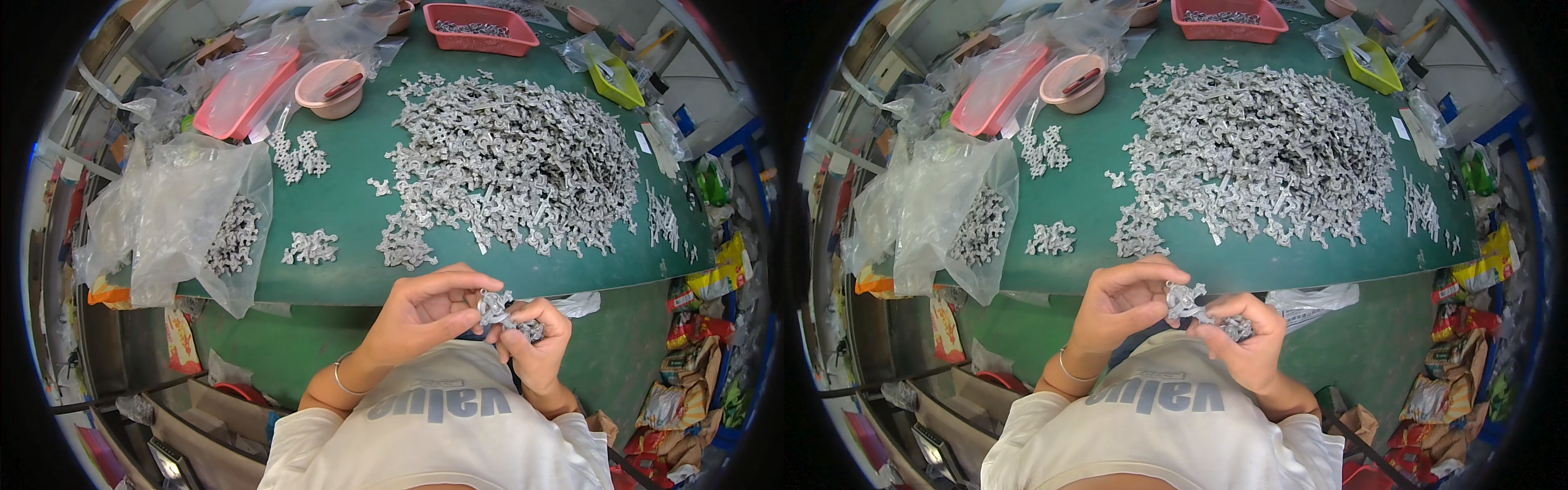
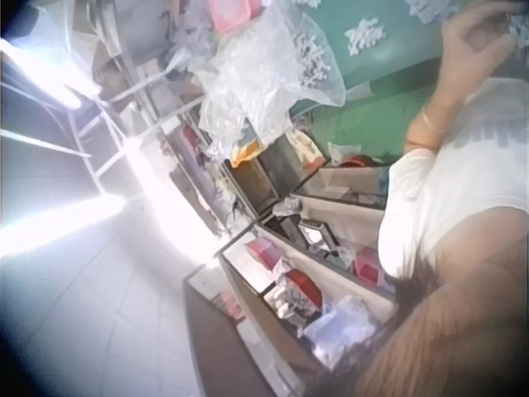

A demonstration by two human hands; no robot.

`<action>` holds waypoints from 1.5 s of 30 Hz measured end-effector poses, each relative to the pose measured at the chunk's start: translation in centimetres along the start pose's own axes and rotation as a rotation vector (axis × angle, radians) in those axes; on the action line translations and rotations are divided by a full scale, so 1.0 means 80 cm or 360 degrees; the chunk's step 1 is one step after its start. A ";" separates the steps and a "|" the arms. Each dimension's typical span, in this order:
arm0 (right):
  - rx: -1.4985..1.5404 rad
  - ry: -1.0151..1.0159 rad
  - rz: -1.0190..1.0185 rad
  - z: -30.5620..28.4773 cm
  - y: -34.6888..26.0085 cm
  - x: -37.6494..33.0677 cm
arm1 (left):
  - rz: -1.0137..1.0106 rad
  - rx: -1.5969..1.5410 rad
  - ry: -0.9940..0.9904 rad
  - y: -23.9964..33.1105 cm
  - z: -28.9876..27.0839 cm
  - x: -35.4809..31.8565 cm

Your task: The person picks up small, grey, cross-shaped objects from a large pile on a green workbench, looks at them by hand, and sorts them into separate groups on the table.

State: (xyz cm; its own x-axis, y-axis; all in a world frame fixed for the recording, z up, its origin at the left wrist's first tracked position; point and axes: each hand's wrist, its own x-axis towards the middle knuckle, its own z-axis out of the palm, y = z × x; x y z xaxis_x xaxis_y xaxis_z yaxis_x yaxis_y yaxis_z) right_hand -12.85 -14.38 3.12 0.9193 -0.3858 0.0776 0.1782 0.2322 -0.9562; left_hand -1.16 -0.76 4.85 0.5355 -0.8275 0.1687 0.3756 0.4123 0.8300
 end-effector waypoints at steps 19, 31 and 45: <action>-0.0034 -0.0009 -0.0176 0.002 -0.009 -0.004 | -0.0130 -0.0037 0.0051 -0.001 0.008 0.002; 0.0001 -0.0037 -0.0276 0.002 -0.012 -0.001 | -0.0237 -0.0127 0.0076 -0.005 0.008 0.000; -0.0269 0.0034 -0.0348 -0.002 -0.013 -0.004 | -0.0284 -0.0206 0.0056 -0.007 0.007 -0.001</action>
State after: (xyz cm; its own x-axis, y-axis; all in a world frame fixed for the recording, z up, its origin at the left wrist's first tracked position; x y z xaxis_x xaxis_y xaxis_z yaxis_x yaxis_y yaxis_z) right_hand -13.41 -14.68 4.06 0.8575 -0.4294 0.2834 0.3091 -0.0103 -0.9510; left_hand -1.82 -1.18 4.65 0.4771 -0.8788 0.0045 0.5594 0.3076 0.7697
